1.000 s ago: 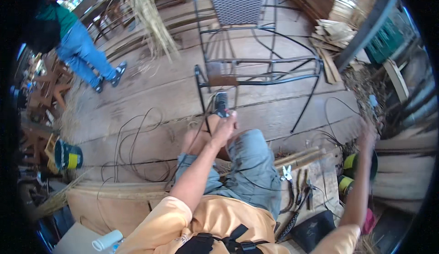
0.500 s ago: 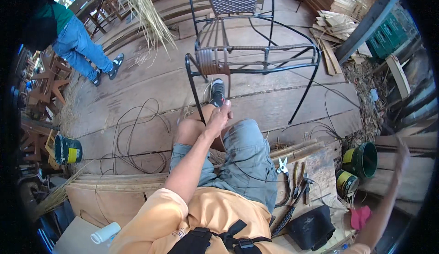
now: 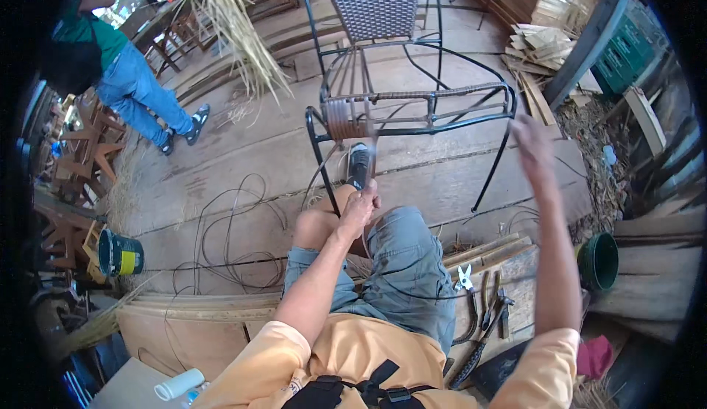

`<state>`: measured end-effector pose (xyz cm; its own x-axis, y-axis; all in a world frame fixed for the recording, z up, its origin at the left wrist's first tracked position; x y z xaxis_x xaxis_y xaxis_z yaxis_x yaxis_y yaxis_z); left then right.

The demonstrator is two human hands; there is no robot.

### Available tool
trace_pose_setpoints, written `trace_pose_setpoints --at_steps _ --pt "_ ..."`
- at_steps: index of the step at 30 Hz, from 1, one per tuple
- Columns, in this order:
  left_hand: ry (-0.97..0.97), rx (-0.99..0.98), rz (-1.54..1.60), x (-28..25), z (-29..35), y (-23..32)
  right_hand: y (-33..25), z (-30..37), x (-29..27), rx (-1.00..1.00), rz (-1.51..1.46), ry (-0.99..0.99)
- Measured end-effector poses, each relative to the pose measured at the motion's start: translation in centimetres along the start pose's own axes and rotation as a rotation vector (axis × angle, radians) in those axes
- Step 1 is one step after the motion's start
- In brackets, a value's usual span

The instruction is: Weaving synthetic or natural fibers around a metal chair frame to construct the seat and backrest.

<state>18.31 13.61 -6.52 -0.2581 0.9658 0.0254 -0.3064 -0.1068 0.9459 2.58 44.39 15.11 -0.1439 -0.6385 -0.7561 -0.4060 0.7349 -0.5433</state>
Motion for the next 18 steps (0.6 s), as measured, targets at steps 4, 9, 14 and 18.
trace_pose_setpoints --at_steps 4,9,14,18 --pt "0.019 0.07 -0.243 0.9 -1.4 -1.5 -6.3 0.2 11.2 0.546 -0.736 -0.492" --pt "0.015 0.296 -0.127 1.4 -0.5 1.4 -11.1 2.2 11.2 -0.103 -0.083 -0.421" --pt "0.011 0.013 0.026 1.6 -0.5 -0.2 -9.0 3.0 11.5 0.358 -0.39 -0.309" --pt "0.09 0.403 -0.261 0.0 0.0 1.6 -6.1 4.1 14.9 0.165 -0.33 -0.553"
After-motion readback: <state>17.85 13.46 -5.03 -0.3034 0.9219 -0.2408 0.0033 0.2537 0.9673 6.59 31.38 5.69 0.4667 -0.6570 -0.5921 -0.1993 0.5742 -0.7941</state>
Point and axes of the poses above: each hand's wrist, its own z-axis away from the middle knuckle, its own x-axis out of the palm, y = z × x, the point moved 10 cm from there along -z, towards the middle knuckle, and after that the axes turned 2 degrees about z, right-handed, at the moved point
